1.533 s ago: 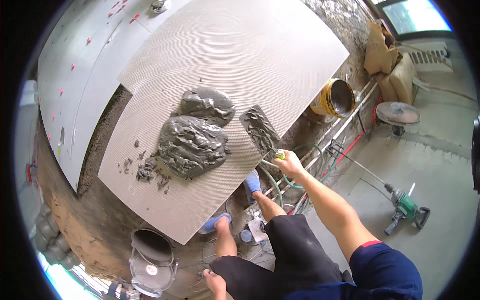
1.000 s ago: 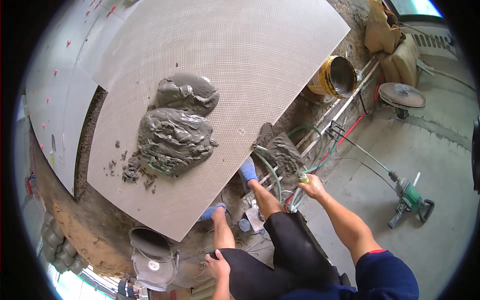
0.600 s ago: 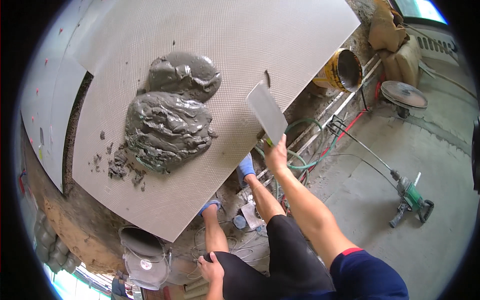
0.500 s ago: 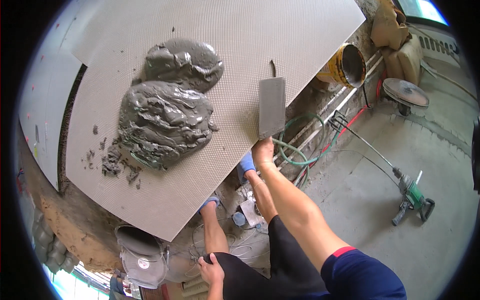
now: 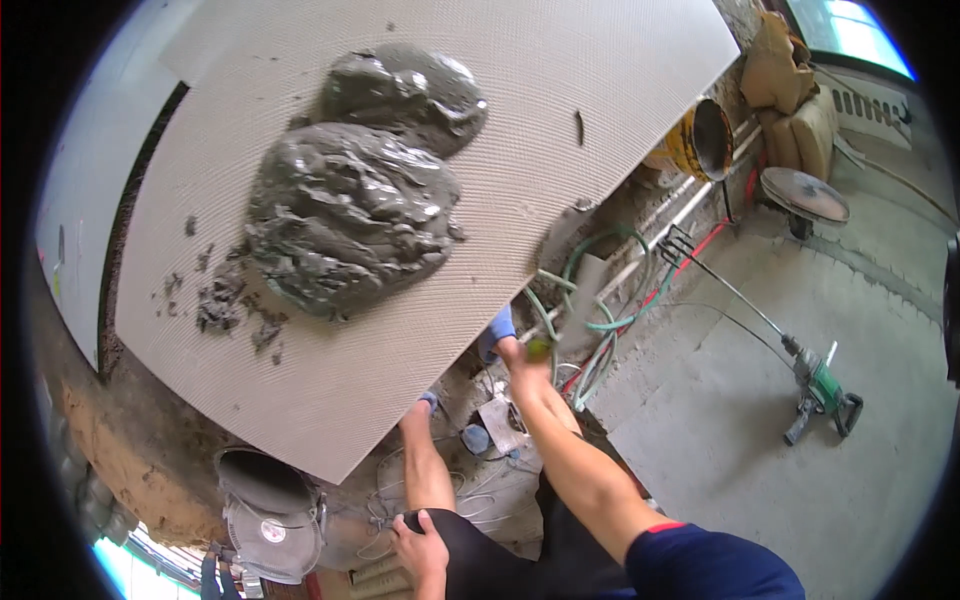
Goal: The person scoops mortar from a bucket using a trowel and spreads it across the back of a large floor tile, smoothing it out to cover the surface.
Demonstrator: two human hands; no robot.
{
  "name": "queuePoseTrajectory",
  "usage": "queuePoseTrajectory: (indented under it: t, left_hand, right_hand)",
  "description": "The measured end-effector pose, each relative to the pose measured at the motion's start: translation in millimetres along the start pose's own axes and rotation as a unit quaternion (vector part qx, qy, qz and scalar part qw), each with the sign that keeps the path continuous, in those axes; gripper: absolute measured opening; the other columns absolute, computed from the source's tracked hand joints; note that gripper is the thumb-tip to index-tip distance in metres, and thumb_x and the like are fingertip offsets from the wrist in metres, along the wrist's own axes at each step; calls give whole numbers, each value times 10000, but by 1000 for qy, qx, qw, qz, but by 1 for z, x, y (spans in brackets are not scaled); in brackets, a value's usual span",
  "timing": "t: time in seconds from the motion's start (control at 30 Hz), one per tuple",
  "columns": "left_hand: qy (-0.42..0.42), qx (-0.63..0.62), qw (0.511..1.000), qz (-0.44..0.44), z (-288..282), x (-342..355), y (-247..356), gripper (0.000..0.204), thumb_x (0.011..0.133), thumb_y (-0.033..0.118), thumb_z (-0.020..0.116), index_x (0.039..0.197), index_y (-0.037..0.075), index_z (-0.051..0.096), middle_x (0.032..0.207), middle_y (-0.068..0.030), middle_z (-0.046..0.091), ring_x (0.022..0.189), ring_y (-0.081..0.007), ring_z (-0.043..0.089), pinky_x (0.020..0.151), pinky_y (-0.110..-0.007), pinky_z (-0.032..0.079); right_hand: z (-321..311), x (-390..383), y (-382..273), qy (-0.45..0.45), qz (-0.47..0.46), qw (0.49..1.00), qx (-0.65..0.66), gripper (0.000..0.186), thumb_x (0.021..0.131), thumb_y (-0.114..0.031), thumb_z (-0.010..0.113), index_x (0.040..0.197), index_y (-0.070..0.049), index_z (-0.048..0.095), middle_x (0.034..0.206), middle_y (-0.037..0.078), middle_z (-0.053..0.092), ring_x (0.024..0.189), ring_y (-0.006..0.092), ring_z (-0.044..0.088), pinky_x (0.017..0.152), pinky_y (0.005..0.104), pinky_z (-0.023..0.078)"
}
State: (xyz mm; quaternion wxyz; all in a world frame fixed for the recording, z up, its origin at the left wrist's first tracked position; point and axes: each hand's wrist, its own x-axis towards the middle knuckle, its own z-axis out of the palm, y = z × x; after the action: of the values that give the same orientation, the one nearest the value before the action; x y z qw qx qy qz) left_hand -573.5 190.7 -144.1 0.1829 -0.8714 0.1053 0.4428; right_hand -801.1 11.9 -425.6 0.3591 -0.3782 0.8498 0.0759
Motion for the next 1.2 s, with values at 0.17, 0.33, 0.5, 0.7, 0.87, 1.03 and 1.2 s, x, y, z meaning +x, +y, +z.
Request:
queuePoseTrajectory:
  t: [0.17, 0.33, 0.5, 0.7, 0.87, 1.03, 1.2]
  left_hand:
    - [-12, -19, 998, -54, -5, -2, -25, 582, 891, 464, 574, 1255, 13, 521, 1155, -248, 588, 1068, -408, 580, 894, -504, 467]
    - [10, -56, 998, -33, 5, -1, -26, 582, 878, 457, 592, 1240, 6, 531, 1128, -243, 601, 1042, -406, 594, 883, -503, 472]
    - [-16, -75, 995, -65, 15, -4, -33, 608, 872, 471, 595, 1280, 28, 521, 1156, -252, 588, 1057, -410, 590, 892, -499, 473]
    - [-36, -66, 994, -82, 27, -12, -36, 593, 883, 467, 577, 1287, 38, 515, 1171, -230, 574, 1083, -389, 580, 896, -488, 481]
    - [-26, -109, 990, -82, 16, -11, -31, 522, 888, 484, 557, 1204, 69, 538, 1133, -217, 603, 1065, -398, 587, 872, -500, 477]
    - [-54, -95, 991, -76, 17, -11, -35, 557, 889, 471, 571, 1235, 41, 496, 1150, -200, 557, 1066, -371, 579, 841, -491, 502]
    - [-42, -107, 991, -70, 25, -13, -38, 565, 890, 459, 575, 1254, 36, 491, 1140, -212, 571, 1070, -384, 577, 867, -495, 484]
  right_hand:
    - [-152, -61, -48, 29, -258, 953, 157, 354, 827, -61, 628, 1148, -62, 480, 903, 50, 551, 799, 139, 512, 690, 315, 467]
    - [-247, -67, -253, -9, -405, 914, 6, 245, 976, -267, 527, 1037, -30, 517, 647, 72, 543, 527, 201, 531, 510, 338, 441]
    - [-205, -66, -358, -367, -182, 906, 107, 536, 992, -575, 381, 871, -68, 501, 644, 49, 517, 435, 148, 475, 402, 295, 391]
    - [-91, -165, -311, -467, -173, 866, -46, 559, 984, -589, 392, 965, -51, 542, 696, 34, 519, 534, 136, 516, 460, 322, 463]
    - [-37, -229, -247, -363, -475, 750, -282, 509, 981, -499, 462, 1068, 1, 501, 820, 232, 672, 727, 346, 681, 624, 470, 529]
    - [-110, -163, -279, -156, -402, 821, -373, 451, 953, -486, 523, 1063, -49, 550, 820, 213, 679, 777, 391, 678, 664, 480, 538]
    - [-199, -50, -314, -129, -335, 928, -96, 568, 966, -564, 453, 816, -22, 530, 566, 133, 569, 449, 259, 577, 428, 361, 454]
